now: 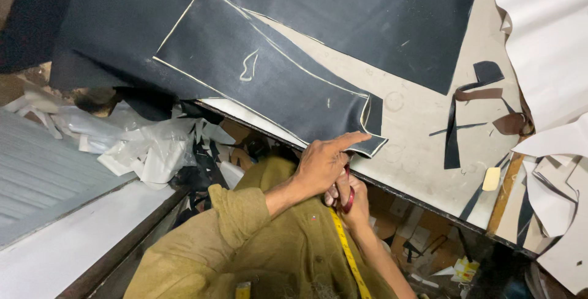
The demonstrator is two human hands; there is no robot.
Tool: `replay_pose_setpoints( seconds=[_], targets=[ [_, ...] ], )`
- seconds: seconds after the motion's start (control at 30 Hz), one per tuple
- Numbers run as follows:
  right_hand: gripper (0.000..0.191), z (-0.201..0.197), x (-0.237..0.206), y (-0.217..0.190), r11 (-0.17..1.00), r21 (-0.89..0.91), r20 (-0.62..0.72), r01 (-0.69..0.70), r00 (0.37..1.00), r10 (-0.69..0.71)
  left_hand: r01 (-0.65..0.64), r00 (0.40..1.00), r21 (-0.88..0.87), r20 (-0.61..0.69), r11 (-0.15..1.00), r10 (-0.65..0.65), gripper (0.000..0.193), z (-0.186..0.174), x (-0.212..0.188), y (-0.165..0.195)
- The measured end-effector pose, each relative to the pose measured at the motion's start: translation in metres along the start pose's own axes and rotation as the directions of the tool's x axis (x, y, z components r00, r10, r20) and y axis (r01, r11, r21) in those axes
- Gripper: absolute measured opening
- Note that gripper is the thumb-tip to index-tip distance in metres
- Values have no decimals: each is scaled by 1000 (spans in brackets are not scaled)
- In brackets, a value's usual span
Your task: The person places a white paper pattern on a large black fabric sheet, traces the outline with chalk, and then cuts the fabric along the marked lines using scissors. The cut piece is separated and set aside.
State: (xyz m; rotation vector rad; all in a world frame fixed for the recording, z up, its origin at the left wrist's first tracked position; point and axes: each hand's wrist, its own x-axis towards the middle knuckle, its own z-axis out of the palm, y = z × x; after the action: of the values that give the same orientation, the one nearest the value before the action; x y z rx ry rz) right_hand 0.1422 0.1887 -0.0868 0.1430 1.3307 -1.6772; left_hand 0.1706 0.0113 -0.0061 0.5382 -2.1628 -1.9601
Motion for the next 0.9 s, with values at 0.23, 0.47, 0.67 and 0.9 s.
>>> replay_pose_setpoints(
  seconds=[0.23, 0.47, 0.67, 0.9],
  targets=[
    [43, 7, 1, 19, 998, -14, -6, 58, 998, -58, 5, 999, 59, 32, 998, -7, 50, -4, 0, -2],
    [43, 9, 14, 10, 997, -20, -56, 73, 996, -74, 50, 995, 13, 83, 999, -51, 51, -12, 1, 6],
    [35, 19, 20, 13, 996, 35, -85, 86, 993, -83, 25, 997, -13, 68, 1000, -24, 50, -12, 0, 8],
    [28, 24, 16, 13, 994, 64, -58, 90, 995, -86, 51, 997, 34, 54, 998, -53, 46, -5, 3, 4]
  ],
)
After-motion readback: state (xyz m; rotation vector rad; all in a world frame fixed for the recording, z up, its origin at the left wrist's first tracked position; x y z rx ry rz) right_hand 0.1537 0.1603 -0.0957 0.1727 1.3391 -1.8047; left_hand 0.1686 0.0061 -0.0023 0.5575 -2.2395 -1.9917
